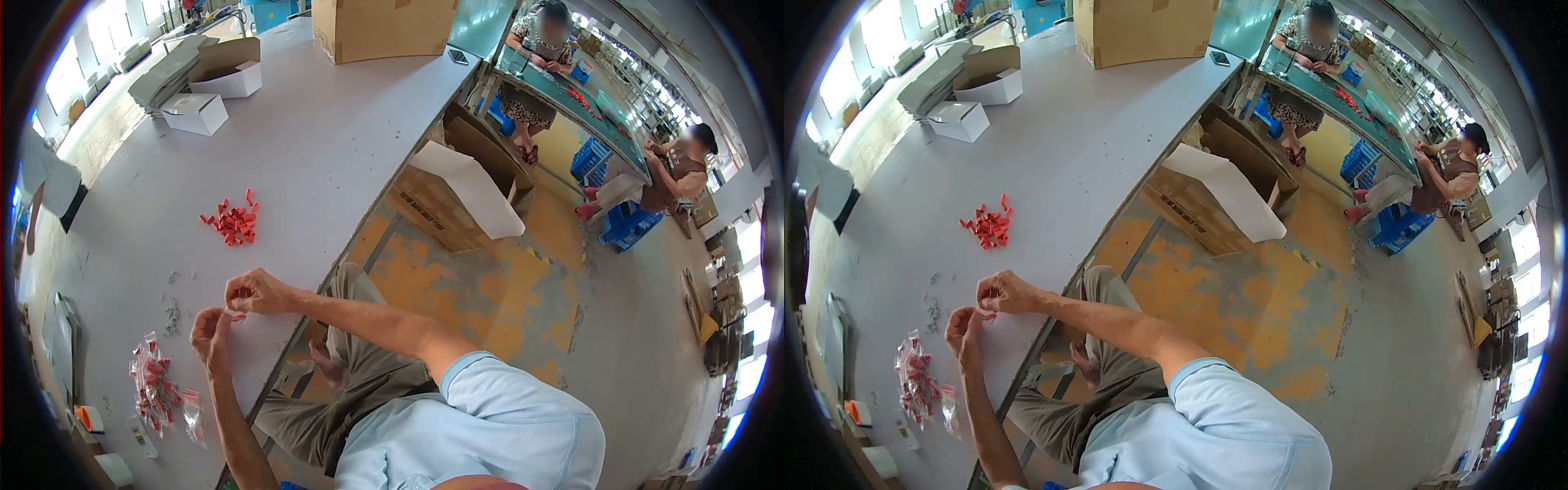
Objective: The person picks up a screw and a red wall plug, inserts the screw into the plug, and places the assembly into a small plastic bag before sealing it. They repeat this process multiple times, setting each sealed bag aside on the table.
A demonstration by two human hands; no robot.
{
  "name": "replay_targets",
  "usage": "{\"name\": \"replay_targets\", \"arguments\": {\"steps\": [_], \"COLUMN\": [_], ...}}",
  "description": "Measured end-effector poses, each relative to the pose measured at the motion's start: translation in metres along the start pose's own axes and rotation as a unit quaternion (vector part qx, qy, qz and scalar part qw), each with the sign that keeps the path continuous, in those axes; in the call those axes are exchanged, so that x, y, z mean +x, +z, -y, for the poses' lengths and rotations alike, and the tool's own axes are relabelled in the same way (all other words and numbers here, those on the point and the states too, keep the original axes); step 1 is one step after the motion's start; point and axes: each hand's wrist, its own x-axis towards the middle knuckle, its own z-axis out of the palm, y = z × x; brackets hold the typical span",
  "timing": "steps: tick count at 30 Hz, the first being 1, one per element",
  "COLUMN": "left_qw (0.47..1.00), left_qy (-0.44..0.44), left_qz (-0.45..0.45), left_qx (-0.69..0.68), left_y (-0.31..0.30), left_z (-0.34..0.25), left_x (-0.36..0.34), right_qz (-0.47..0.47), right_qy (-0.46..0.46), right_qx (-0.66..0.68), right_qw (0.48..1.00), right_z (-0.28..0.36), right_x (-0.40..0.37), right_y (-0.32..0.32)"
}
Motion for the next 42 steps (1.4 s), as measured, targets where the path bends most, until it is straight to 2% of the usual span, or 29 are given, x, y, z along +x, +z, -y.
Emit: {"name": "replay_targets", "arguments": {"steps": [3, 5, 7, 8, 9, 10, 13, 15, 17, 19, 22, 25, 28, 30, 34, 36, 38, 39, 41, 42], "left_qw": [0.999, 0.997, 0.992, 0.995, 0.995, 0.993, 0.998, 0.998, 0.999, 0.996, 0.994, 0.993, 0.995, 0.987, 0.973, 0.965, 0.88, 0.834, 0.781, 0.712], "left_qy": [-0.002, 0.004, -0.023, -0.017, -0.015, -0.02, -0.037, -0.031, -0.003, 0.024, 0.062, 0.078, 0.065, 0.099, 0.077, 0.026, 0.051, 0.033, -0.008, 0.115], "left_qz": [0.004, 0.005, -0.007, -0.007, 0.009, 0.005, 0.052, 0.044, 0.038, 0.03, -0.009, -0.033, -0.065, -0.105, -0.208, -0.25, -0.321, -0.332, -0.308, -0.394], "left_qx": [0.044, 0.077, 0.124, 0.095, 0.095, 0.113, 0.007, 0.02, 0.023, 0.076, 0.092, 0.08, 0.027, 0.076, 0.059, 0.072, 0.347, 0.44, 0.544, 0.569], "left_y": [-0.013, -0.018, -0.011, -0.011, -0.009, -0.011, -0.006, -0.012, -0.012, -0.011, -0.015, -0.02, -0.054, -0.091, -0.166, -0.2, -0.248, -0.277, -0.274, -0.291], "left_z": [0.009, 0.011, -0.002, 0.001, -0.001, 0.005, -0.015, -0.002, 0.005, 0.0, 0.008, -0.007, -0.03, -0.06, -0.091, -0.096, -0.066, -0.037, -0.052, -0.028], "left_x": [0.005, 0.005, 0.002, 0.001, 0.001, 0.003, 0.003, 0.006, 0.005, 0.003, 0.002, -0.005, -0.011, -0.02, -0.031, -0.034, -0.026, -0.018, -0.041, -0.038], "right_qz": [0.011, 0.02, 0.021, 0.045, 0.053, 0.038, 0.023, 0.035, 0.048, 0.04, 0.056, -0.029, -0.03, -0.003, 0.005, -0.009, 0.005, 0.007, 0.0, -0.006], "right_qy": [-0.014, -0.036, 0.004, 0.034, 0.013, 0.018, 0.012, 0.032, 0.031, 0.044, 0.049, 0.078, 0.056, 0.064, 0.068, 0.053, 0.058, 0.059, 0.065, 0.049], "right_qx": [0.018, -0.037, 0.023, 0.052, -0.012, -0.015, -0.013, -0.011, -0.071, -0.025, -0.027, 0.031, 0.027, -0.029, -0.027, -0.021, -0.045, -0.059, -0.082, -0.077], "right_qw": [1.0, 0.998, 0.999, 0.997, 0.998, 0.999, 1.0, 0.999, 0.996, 0.998, 0.997, 0.996, 0.998, 0.998, 0.997, 0.998, 0.997, 0.996, 0.994, 0.996], "right_z": [-0.008, -0.02, 0.0, -0.008, -0.016, -0.014, -0.015, -0.009, -0.014, -0.016, -0.015, 0.007, -0.001, -0.024, -0.018, -0.026, -0.02, -0.016, -0.017, -0.019], "right_x": [0.001, 0.006, 0.003, 0.004, 0.007, 0.008, 0.01, 0.008, 0.007, 0.005, 0.007, 0.009, 0.008, 0.009, 0.011, 0.009, 0.011, 0.012, 0.005, 0.008], "right_y": [0.0, 0.0, 0.006, 0.008, 0.004, 0.005, 0.002, 0.002, 0.001, 0.003, 0.006, 0.015, 0.012, 0.0, 0.011, 0.006, 0.008, 0.01, 0.007, 0.011]}}
